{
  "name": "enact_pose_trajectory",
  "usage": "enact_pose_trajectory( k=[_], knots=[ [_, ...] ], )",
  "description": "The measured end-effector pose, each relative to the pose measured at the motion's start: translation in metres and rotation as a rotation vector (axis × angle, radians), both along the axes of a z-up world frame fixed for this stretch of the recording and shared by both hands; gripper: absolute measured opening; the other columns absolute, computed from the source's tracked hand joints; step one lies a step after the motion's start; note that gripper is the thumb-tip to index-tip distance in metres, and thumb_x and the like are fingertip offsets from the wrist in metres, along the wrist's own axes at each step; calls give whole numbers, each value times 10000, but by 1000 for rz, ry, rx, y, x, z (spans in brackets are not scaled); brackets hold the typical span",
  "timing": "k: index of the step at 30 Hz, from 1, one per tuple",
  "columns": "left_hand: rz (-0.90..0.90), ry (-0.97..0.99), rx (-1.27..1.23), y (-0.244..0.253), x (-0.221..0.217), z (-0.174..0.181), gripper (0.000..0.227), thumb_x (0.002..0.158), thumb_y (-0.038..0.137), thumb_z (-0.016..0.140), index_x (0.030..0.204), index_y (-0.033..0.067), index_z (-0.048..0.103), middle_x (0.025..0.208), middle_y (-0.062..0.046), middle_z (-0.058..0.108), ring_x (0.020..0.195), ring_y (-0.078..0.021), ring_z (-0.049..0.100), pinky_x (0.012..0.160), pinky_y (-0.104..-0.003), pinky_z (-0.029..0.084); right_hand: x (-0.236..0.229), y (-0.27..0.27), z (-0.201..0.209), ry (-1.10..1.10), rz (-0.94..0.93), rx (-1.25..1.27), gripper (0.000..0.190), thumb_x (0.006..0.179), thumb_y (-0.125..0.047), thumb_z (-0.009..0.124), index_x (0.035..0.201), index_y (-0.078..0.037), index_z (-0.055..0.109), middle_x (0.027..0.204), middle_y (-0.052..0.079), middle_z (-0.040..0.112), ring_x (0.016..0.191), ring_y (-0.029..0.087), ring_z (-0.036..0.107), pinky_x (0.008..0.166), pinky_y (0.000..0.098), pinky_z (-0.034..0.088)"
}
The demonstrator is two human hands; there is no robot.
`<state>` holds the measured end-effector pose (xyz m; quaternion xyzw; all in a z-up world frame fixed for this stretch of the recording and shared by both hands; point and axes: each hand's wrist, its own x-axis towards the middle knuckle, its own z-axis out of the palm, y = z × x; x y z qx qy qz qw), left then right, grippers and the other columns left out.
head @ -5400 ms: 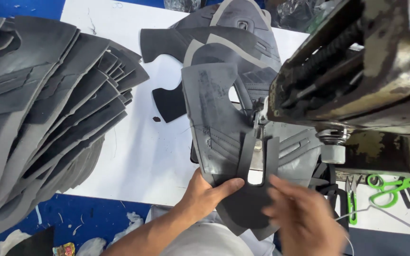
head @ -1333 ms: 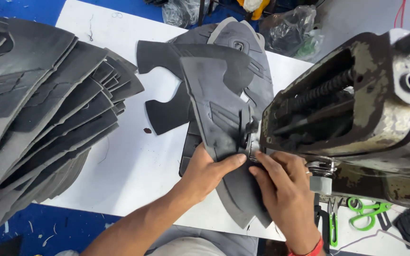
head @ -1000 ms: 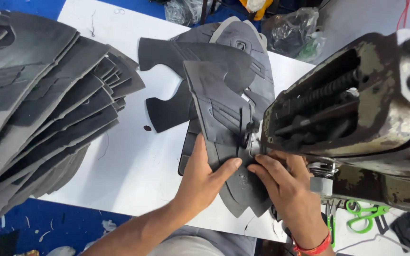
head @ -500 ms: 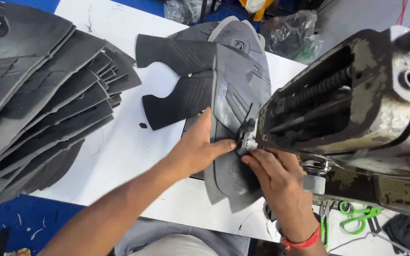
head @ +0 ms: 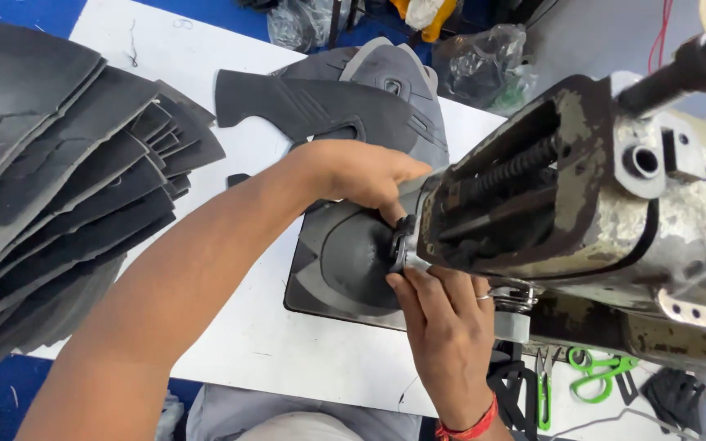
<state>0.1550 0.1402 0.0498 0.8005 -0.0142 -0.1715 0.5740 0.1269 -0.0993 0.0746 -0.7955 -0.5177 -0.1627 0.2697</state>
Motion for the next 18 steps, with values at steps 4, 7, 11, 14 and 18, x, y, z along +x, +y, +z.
enact_pose_trajectory(
  k=[4, 7, 11, 14, 18],
  knots=[
    [-84, 32, 23, -1, 13, 5, 575, 725, 37, 778, 1279, 104, 640, 1108, -78, 770, 975, -184, 716, 833, -355, 582, 6, -4, -4, 101, -66, -59, 249, 858, -221, 819, 980, -37, 705, 904, 113, 645, 831, 336, 618, 716, 447, 486],
    [-105, -39, 31, 2, 10, 1, 575, 719, 46, 772, 1277, 87, 641, 1110, -78, 770, 980, -183, 712, 834, -353, 582, 18, -6, -8, 164, -61, -109, 379, 836, -294, 823, 1029, -3, 676, 891, 136, 667, 795, 360, 646, 658, 450, 497],
    [65, -176, 7, 1, -18, -7, 475, 783, 161, 778, 1224, 22, 671, 1105, -94, 773, 992, -178, 712, 853, -345, 570, 48, -10, -27, 184, 136, -115, 409, 827, -326, 833, 1030, -15, 662, 805, 127, 702, 689, 347, 691, 589, 419, 519],
    [366, -187, -212, -1, -57, -26, 462, 894, 340, 742, 1216, 11, 695, 1148, -85, 742, 1059, -150, 684, 909, -323, 544, 52, -11, -27, 138, 276, -114, 329, 833, -281, 842, 971, -32, 678, 783, 123, 711, 669, 350, 686, 579, 411, 506],
    [536, -102, -1107, -35, -122, -86, 649, 1007, 546, 638, 1339, -11, 669, 1114, -127, 713, 956, -209, 635, 781, -358, 500, 41, -7, 7, 178, 297, -152, 272, 839, -230, 837, 984, -40, 707, 836, 122, 731, 693, 329, 697, 586, 382, 518]
  ],
)
